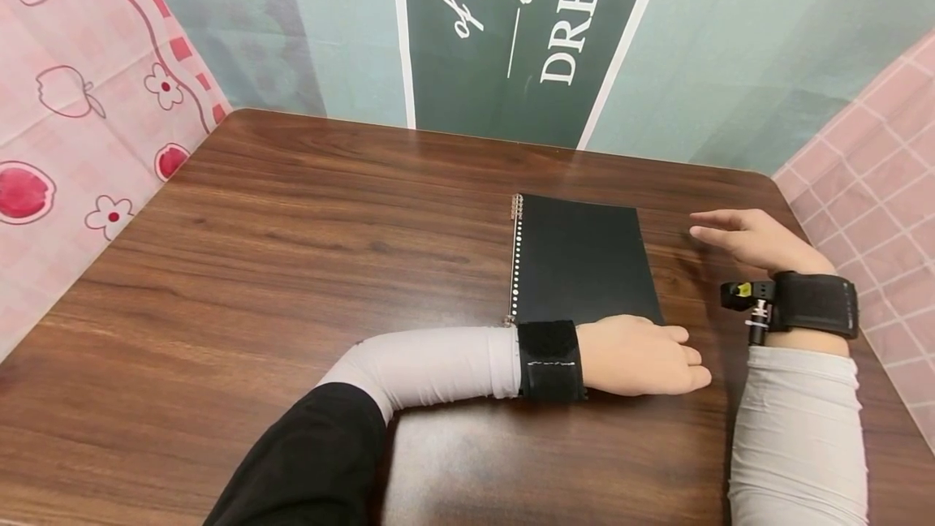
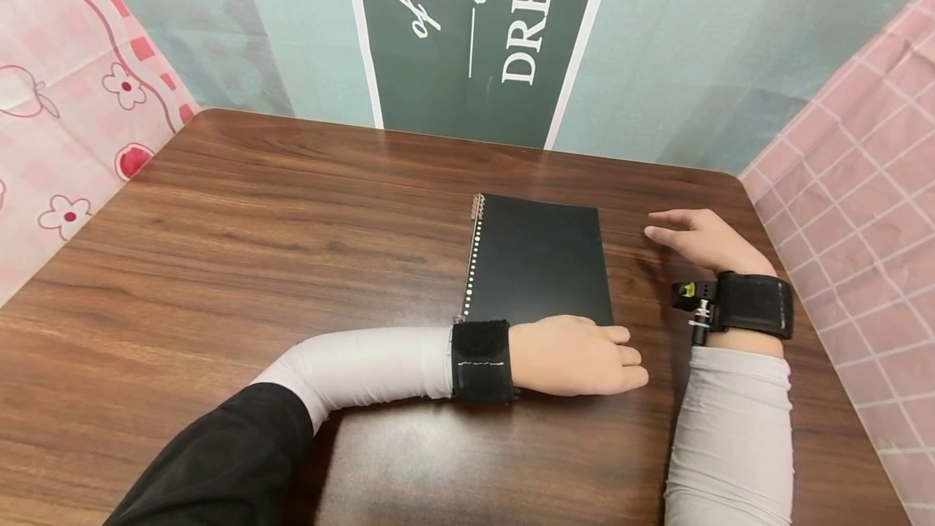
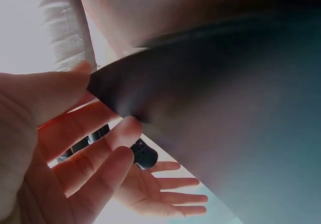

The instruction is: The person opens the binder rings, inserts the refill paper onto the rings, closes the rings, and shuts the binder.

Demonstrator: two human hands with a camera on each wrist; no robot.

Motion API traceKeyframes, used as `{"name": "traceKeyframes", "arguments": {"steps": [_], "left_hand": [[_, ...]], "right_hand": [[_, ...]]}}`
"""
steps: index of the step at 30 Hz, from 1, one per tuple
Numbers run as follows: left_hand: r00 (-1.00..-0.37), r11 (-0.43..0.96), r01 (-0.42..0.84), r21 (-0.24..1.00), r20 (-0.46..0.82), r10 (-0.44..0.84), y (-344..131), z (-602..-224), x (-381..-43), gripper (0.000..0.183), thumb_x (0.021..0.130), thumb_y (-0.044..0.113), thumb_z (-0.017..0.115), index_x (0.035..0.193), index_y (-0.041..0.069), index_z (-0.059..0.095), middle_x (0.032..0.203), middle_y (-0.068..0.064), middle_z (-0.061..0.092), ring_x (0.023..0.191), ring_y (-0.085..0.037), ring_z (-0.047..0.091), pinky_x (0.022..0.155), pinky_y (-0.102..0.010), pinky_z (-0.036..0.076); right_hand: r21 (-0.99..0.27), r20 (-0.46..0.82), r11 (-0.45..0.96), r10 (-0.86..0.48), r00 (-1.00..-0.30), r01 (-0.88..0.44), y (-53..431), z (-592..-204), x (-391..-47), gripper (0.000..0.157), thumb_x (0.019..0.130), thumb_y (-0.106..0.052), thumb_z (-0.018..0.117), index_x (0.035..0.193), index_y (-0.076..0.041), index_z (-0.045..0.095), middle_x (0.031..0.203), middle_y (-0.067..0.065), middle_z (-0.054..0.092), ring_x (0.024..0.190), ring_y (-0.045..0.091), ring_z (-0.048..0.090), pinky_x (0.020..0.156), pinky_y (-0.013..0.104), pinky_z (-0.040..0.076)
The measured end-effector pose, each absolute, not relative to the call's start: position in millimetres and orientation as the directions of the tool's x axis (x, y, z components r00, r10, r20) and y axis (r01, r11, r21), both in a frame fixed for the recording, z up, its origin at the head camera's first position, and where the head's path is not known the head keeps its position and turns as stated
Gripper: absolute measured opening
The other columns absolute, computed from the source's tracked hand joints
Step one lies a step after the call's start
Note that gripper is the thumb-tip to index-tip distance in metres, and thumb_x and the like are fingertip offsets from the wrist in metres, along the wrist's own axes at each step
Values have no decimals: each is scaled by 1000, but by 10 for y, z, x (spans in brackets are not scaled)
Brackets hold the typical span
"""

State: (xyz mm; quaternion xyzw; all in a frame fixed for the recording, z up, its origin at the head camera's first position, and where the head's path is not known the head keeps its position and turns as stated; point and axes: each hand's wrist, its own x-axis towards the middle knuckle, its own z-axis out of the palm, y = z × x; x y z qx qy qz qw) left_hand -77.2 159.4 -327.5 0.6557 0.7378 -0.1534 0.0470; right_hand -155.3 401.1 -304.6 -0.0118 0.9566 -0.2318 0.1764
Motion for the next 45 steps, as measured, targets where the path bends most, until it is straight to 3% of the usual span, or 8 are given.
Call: {"name": "traceKeyframes", "arguments": {"steps": [4, 29, 31, 33, 35, 36, 39, 45], "left_hand": [[-136, 91, 980, -179, -256, 957, 1604, -3290, -759, 40, 108, 24, 40, 145, 35, 42, 149, 19, 46, 133, -7, 45, 98, -19, 44], [-140, 96, 977, -191, -231, 963, 1647, -3467, -776, 30, 105, 25, 46, 130, 41, 54, 130, 25, 57, 120, -4, 49, 86, -19, 48], [-140, 94, 976, -199, -234, 962, 1646, -3480, -782, 30, 105, 25, 46, 129, 41, 55, 129, 26, 57, 119, -4, 50, 86, -20, 48], [-142, 95, 975, -200, -241, 960, 1645, -3490, -781, 30, 105, 26, 47, 129, 42, 55, 129, 26, 57, 119, -4, 50, 87, -20, 48], [-147, 99, 975, -198, -248, 958, 1644, -3499, -778, 30, 105, 26, 47, 128, 42, 55, 130, 26, 57, 119, -4, 51, 87, -20, 48], [-148, 100, 975, -199, -247, 958, 1644, -3504, -777, 30, 104, 25, 48, 128, 43, 55, 130, 26, 57, 119, -4, 51, 87, -20, 48], [-157, 108, 973, -205, -243, 957, 1651, -3510, -782, 30, 104, 25, 49, 127, 43, 55, 130, 26, 56, 119, -4, 52, 87, -20, 48], [-150, 103, 973, -205, -230, 962, 1653, -3514, -793, 30, 105, 27, 47, 128, 44, 54, 131, 25, 56, 119, -4, 52, 87, -21, 48]], "right_hand": [[-470, -332, 881, -112, -937, 61, 4041, -3062, -1555, 69, 104, -45, 43, 151, 4, 32, 151, 38, 30, 137, 56, 32, 100, 66, 37], [-480, -326, 875, -117, -938, 58, 4091, -3188, -1580, 69, 106, -44, 40, 151, 7, 31, 150, 41, 28, 134, 60, 29, 99, 68, 36], [-495, -323, 866, -115, -939, 65, 4088, -3196, -1589, 67, 106, -43, 41, 151, 5, 32, 148, 40, 33, 109, 52, 55, 86, 60, 47], [-509, -308, 859, -120, -944, 57, 4082, -3216, -1595, 65, 105, -42, 43, 150, 4, 34, 142, 39, 43, 78, 28, 63, 71, 45, 53], [-513, -292, 857, -127, -948, 43, 4078, -3237, -1600, 63, 105, -41, 44, 149, 4, 37, 139, 37, 48, 64, -4, 49, 60, 27, 48], [-524, -290, 851, -125, -949, 48, 4079, -3243, -1603, 63, 105, -41, 45, 149, 3, 38, 136, 35, 51, 56, -8, 37, 52, 25, 42], [-524, -279, 851, -128, -952, 39, 4083, -3239, -1611, 64, 104, -42, 46, 149, 3, 38, 132, 33, 56, 56, -10, 37, 52, 24, 43], [-547, -296, 835, -128, -947, 58, 4100, -3231, -1598, 66, 104, -44, 44, 150, 3, 34, 131, 33, 54, 38, 8, 27, 43, 38, 39]]}}
